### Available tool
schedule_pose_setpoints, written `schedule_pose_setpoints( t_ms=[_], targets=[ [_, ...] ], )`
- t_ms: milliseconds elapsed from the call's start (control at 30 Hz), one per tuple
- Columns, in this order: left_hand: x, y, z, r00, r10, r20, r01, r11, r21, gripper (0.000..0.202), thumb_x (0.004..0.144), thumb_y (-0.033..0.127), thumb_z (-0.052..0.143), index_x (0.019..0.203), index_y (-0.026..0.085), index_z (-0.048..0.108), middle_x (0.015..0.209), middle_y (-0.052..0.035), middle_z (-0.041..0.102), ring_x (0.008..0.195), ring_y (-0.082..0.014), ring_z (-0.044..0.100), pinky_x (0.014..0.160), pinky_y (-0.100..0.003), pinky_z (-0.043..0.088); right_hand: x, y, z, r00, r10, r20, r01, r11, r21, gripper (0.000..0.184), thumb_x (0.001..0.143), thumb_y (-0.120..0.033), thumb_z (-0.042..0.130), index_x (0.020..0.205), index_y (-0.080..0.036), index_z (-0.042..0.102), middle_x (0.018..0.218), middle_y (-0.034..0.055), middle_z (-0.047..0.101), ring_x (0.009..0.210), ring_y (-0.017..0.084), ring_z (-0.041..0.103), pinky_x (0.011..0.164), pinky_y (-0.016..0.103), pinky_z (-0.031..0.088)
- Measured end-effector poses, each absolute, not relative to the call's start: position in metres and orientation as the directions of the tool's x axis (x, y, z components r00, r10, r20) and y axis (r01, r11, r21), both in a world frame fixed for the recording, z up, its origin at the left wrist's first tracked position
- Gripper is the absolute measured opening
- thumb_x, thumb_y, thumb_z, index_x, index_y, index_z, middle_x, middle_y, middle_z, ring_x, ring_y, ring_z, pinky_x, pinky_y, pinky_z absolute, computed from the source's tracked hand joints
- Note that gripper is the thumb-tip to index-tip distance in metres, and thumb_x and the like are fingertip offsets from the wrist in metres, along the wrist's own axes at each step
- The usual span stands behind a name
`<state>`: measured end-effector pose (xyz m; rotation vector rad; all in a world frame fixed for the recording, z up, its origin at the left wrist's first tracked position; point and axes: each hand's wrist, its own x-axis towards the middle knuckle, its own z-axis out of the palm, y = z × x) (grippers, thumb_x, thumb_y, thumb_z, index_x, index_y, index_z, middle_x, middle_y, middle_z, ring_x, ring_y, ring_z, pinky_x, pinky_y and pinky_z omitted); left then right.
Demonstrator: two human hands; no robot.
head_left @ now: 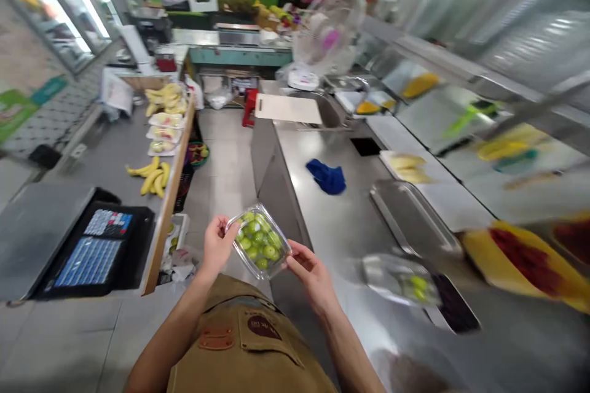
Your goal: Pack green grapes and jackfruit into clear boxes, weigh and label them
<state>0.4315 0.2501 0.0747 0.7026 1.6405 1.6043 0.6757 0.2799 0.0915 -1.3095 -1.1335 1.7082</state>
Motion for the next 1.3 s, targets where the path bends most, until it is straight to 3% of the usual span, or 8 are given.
schedule_pose_setpoints(
  t_ms=[333, 467, 567, 633, 767, 933, 1100, 1300],
  targets=[
    [0.256, 0.104, 0.069, -0.952, 0.284, -0.113, -0.109, 0.03, 0.994, 0.048, 0.084, 0.062, 0.077, 0.074, 0.022, 0.052, 0.065, 0.0066, 0.042, 0.058, -0.0102, 0.039, 0.055, -0.021, 0.034, 0.423, 0.308, 0.109, -0.813, 0.497, -0.303, 0.243, -0.182, -0.953, 0.04, 0.07, -0.058, 0.093, 0.09, -0.026, 0.083, 0.078, 0.0036, 0.069, 0.07, 0.021, 0.062, 0.071, 0.037, 0.057],
    [0.216, 0.051, 0.063, -0.894, 0.395, -0.21, -0.246, -0.042, 0.968, 0.059, 0.087, 0.076, 0.069, 0.1, 0.019, 0.072, 0.095, -0.0064, 0.071, 0.086, -0.0195, 0.065, 0.074, -0.027, 0.051, 0.344, 0.296, 0.103, -0.919, 0.194, -0.343, 0.321, -0.138, -0.937, 0.039, 0.069, -0.054, 0.093, 0.093, -0.025, 0.084, 0.079, 0.003, 0.071, 0.072, 0.02, 0.062, 0.071, 0.035, 0.055],
    [0.2, 0.031, 0.047, -0.768, 0.477, -0.427, -0.536, -0.115, 0.836, 0.08, 0.077, 0.087, 0.071, 0.11, 0.014, 0.076, 0.104, -0.0155, 0.079, 0.096, -0.0281, 0.072, 0.082, -0.035, 0.056, 0.292, 0.277, 0.083, -0.914, 0.167, -0.369, 0.35, -0.137, -0.927, 0.047, 0.062, -0.056, 0.096, 0.093, -0.022, 0.083, 0.08, 0.0032, 0.072, 0.072, 0.019, 0.061, 0.069, 0.033, 0.052],
    [0.204, 0.023, 0.031, -0.753, 0.406, -0.518, -0.63, -0.219, 0.745, 0.088, 0.07, 0.088, 0.076, 0.114, 0.012, 0.076, 0.107, -0.0179, 0.081, 0.097, -0.0306, 0.075, 0.085, -0.038, 0.058, 0.265, 0.264, 0.064, -0.901, 0.193, -0.389, 0.364, -0.154, -0.918, 0.054, 0.056, -0.057, 0.097, 0.092, -0.02, 0.082, 0.078, 0.0026, 0.072, 0.071, 0.018, 0.06, 0.068, 0.032, 0.05],
    [0.241, 0.019, -0.006, -0.799, 0.17, -0.576, -0.595, -0.354, 0.721, 0.081, 0.062, 0.084, 0.086, 0.106, 0.016, 0.082, 0.119, -0.0164, 0.082, 0.114, -0.0345, 0.075, 0.098, -0.039, 0.059, 0.238, 0.247, 0.023, -0.877, 0.168, -0.45, 0.428, -0.151, -0.891, 0.057, 0.053, -0.059, 0.095, 0.09, -0.019, 0.078, 0.072, 0.0003, 0.069, 0.066, 0.017, 0.057, 0.067, 0.033, 0.048],
    [0.275, 0.025, -0.054, -0.724, 0.053, -0.688, -0.65, -0.389, 0.653, 0.071, 0.058, 0.089, 0.08, 0.085, 0.023, 0.084, 0.109, -0.0157, 0.084, 0.103, -0.0413, 0.08, 0.088, -0.049, 0.065, 0.24, 0.253, -0.009, -0.896, 0.014, -0.443, 0.443, 0.022, -0.896, 0.05, 0.062, -0.061, 0.091, 0.087, -0.02, 0.077, 0.072, 0.0007, 0.068, 0.069, 0.019, 0.061, 0.07, 0.035, 0.053],
    [0.224, 0.03, -0.061, -0.773, -0.063, -0.631, -0.548, -0.435, 0.714, 0.071, 0.064, 0.086, 0.08, 0.099, 0.024, 0.085, 0.114, -0.014, 0.084, 0.11, -0.0409, 0.079, 0.093, -0.051, 0.064, 0.22, 0.272, -0.019, -0.868, -0.19, -0.459, 0.479, -0.076, -0.875, 0.051, 0.066, -0.064, 0.09, 0.088, -0.022, 0.072, 0.071, -0.0025, 0.063, 0.062, 0.017, 0.061, 0.061, 0.034, 0.055],
    [0.079, 0.055, -0.04, -0.874, -0.378, -0.306, -0.229, -0.235, 0.945, 0.065, 0.083, 0.072, 0.076, 0.115, 0.016, 0.078, 0.132, -0.0176, 0.077, 0.131, -0.0342, 0.07, 0.114, -0.049, 0.055, 0.092, 0.271, -0.032, -0.941, -0.037, -0.337, 0.336, -0.236, -0.912, 0.063, 0.06, -0.076, 0.088, 0.081, -0.024, 0.057, 0.064, -0.0039, 0.062, 0.058, 0.018, 0.064, 0.067, 0.042, 0.064]
  ],
)
